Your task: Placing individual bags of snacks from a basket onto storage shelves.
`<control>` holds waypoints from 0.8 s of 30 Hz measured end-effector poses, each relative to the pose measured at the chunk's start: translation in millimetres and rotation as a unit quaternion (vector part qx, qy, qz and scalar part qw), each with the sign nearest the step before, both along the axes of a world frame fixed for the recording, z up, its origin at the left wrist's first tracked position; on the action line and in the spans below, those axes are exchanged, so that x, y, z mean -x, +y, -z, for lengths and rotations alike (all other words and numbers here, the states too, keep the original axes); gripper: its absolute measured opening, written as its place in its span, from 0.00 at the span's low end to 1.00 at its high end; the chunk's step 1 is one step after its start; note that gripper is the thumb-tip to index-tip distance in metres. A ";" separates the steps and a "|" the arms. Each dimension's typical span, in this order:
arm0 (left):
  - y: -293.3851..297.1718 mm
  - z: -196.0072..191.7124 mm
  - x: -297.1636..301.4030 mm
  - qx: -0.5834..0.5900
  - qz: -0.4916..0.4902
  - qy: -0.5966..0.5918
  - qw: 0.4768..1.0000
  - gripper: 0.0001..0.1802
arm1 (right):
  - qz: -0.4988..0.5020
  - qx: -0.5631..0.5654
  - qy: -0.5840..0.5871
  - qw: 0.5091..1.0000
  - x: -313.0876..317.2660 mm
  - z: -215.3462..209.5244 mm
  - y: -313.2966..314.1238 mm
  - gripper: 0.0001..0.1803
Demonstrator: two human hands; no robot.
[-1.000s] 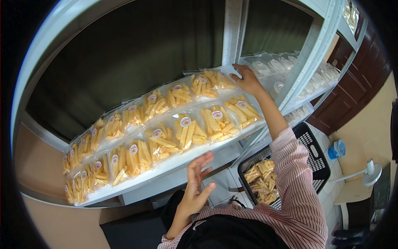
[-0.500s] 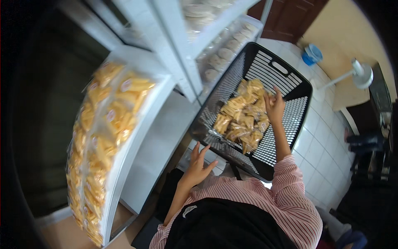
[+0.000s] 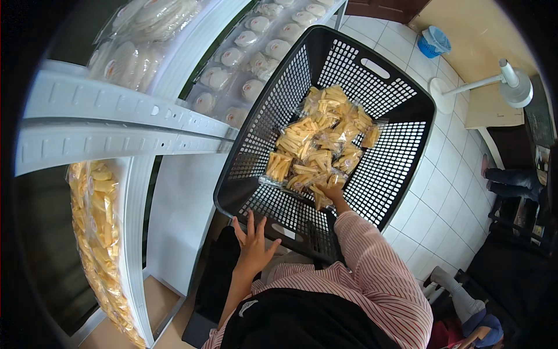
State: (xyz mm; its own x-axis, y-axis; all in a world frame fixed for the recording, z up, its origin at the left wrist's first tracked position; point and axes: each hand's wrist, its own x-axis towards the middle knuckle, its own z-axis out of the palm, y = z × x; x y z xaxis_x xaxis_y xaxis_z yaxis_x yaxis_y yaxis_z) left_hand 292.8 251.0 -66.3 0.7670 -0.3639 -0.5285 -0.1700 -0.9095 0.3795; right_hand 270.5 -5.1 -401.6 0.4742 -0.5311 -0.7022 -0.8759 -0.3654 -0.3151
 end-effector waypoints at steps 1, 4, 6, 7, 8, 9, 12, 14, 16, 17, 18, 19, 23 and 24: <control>2.3 2.9 1.5 -0.009 -0.008 0.003 1.000 0.35 | -0.008 -0.009 0.003 1.000 -5.9 -6.0 14.4 0.63; 8.5 3.3 7.3 0.005 -0.006 -0.014 1.000 0.35 | 0.063 0.078 0.039 0.994 -5.1 -28.0 28.5 0.55; 6.4 -0.2 1.9 0.045 -0.022 0.012 0.999 0.35 | 0.115 0.040 -0.107 0.987 -9.3 -28.8 12.9 0.43; 4.8 -1.0 0.6 0.047 -0.022 0.010 0.999 0.35 | 0.205 0.092 -0.158 0.962 -9.4 -36.8 14.2 0.31; 2.7 -2.0 -0.6 0.050 -0.021 0.020 0.998 0.37 | 0.229 0.111 -0.141 0.957 -12.2 -35.8 5.3 0.22; 3.1 -2.2 -0.5 0.051 -0.023 0.029 0.998 0.38 | 0.337 -0.023 -0.205 0.919 -17.6 -50.8 2.2 0.20; 4.8 -8.7 4.1 0.094 -0.112 0.037 0.989 0.42 | 0.507 -0.458 -0.301 0.665 -41.1 -136.8 4.8 0.15; 9.7 -8.2 5.3 0.149 -0.140 0.005 0.979 0.43 | 0.455 -0.575 -0.324 0.598 -56.9 -231.3 23.1 0.17; 1.7 -11.3 -1.0 0.209 -0.154 -0.022 0.965 0.43 | 0.409 -0.583 -0.339 0.615 -65.4 -297.2 35.4 0.19; -7.7 -16.9 -11.0 0.350 -0.195 0.037 0.915 0.43 | 0.374 -0.584 -0.352 0.629 -65.1 -313.1 40.1 0.21; -13.6 -24.8 -16.9 0.475 -0.236 0.096 0.843 0.43 | 0.325 -0.587 -0.383 0.635 -63.5 -314.9 48.4 0.21; -16.9 -36.9 -18.6 0.527 -0.314 0.162 0.773 0.37 | 0.309 -0.596 -0.380 0.636 -62.8 -330.7 66.8 0.22; -2.6 -39.3 -19.5 0.666 -0.368 0.157 0.630 0.24 | 0.135 -0.631 -0.366 0.671 -47.1 -352.8 129.7 0.22; 1.1 -52.5 -20.5 0.682 -0.394 0.143 0.599 0.19 | 0.113 -0.624 -0.341 0.694 -44.3 -366.1 140.1 0.23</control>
State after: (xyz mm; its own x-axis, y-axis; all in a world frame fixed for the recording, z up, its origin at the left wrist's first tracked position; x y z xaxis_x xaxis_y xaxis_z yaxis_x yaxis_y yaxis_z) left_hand 313.3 252.1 -13.7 0.9338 -0.1910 -0.3024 0.3575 0.5246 0.7726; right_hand 314.8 135.0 -35.5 0.9260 0.1745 -0.3348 -0.3581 0.6870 -0.6323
